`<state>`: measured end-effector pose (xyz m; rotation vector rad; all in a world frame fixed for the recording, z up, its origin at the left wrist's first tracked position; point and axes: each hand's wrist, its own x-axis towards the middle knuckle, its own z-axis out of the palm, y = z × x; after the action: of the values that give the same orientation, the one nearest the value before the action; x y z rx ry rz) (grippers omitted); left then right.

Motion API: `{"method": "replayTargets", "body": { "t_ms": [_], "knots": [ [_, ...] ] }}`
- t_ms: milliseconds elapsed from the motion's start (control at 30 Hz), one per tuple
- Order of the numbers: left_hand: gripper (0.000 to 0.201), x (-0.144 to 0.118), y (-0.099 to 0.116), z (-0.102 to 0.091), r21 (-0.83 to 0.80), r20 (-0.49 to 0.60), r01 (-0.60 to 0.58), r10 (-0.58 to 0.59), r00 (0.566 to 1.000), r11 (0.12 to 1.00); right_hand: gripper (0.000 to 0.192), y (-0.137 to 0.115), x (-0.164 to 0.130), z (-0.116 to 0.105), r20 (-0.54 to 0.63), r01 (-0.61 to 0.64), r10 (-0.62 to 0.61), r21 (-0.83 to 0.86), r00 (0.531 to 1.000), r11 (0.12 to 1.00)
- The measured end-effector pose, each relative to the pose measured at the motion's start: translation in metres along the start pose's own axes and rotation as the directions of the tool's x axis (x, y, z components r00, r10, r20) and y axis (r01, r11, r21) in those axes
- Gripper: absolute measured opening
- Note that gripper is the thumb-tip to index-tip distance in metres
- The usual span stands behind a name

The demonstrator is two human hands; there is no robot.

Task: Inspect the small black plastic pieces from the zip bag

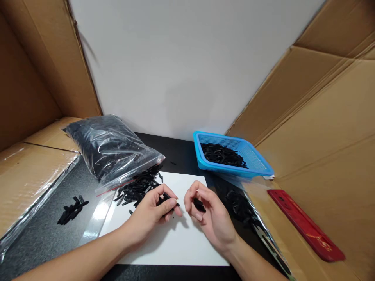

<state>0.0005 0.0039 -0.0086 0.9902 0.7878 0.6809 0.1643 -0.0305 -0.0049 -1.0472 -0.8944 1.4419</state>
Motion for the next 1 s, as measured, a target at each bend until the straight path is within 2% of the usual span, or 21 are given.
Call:
{"method": "replayTargets", "body": {
  "t_ms": [33,100,200,300,400,467,633,833,1000],
  "knots": [
    [0.032,0.0002,-0.0003,-0.0003,0.003,-0.004,-0.006,0.006,1.0,1.0,0.028,0.0002,-0.0003,0.0006,0.012,0.016,-0.016,-0.043,1.0,0.999],
    [0.033,0.0002,-0.0004,-0.0007,0.004,-0.012,-0.015,0.015,1.0,1.0,0.022,0.0018,-0.0015,0.0014,0.023,0.102,-0.099,-0.236,0.995,0.966],
    [0.038,-0.0001,0.0004,-0.001,0.006,-0.029,-0.014,0.014,0.999,1.0,0.013,0.0056,-0.0044,0.002,0.061,0.256,-0.264,-0.527,0.963,0.81],
    [0.041,-0.0007,0.0017,-0.0008,-0.012,-0.035,0.001,-0.001,0.999,1.0,0.009,0.0077,-0.0067,0.0016,0.107,0.393,-0.426,-0.626,0.899,0.673],
    [0.038,-0.0019,0.0038,0.0004,-0.079,-0.017,0.027,-0.028,0.999,0.997,0.01,0.0077,-0.0063,0.0,0.115,0.491,-0.554,-0.632,0.825,0.6],
    [0.034,-0.0028,0.0054,0.0014,-0.132,-0.018,0.029,-0.032,0.999,0.991,0.01,0.0075,-0.0047,-0.0014,0.074,0.485,-0.574,-0.629,0.815,0.608],
    [0.027,-0.0041,0.0073,0.0022,-0.164,-0.036,0.041,-0.047,0.998,0.986,0.014,0.0073,-0.0008,-0.004,-0.011,0.412,-0.533,-0.62,0.846,0.667],
    [0.025,-0.003,0.0067,0.0022,-0.099,-0.013,0.065,-0.067,0.998,0.993,0.012,0.0063,0.001,-0.0058,-0.048,0.382,-0.496,-0.574,0.867,0.724],
    [0.03,-0.0022,0.0038,0.0023,-0.025,0.033,0.019,-0.018,0.999,0.999,0.009,0.0061,0.0009,-0.0064,-0.063,0.365,-0.473,-0.548,0.879,0.752]
  ]
}}
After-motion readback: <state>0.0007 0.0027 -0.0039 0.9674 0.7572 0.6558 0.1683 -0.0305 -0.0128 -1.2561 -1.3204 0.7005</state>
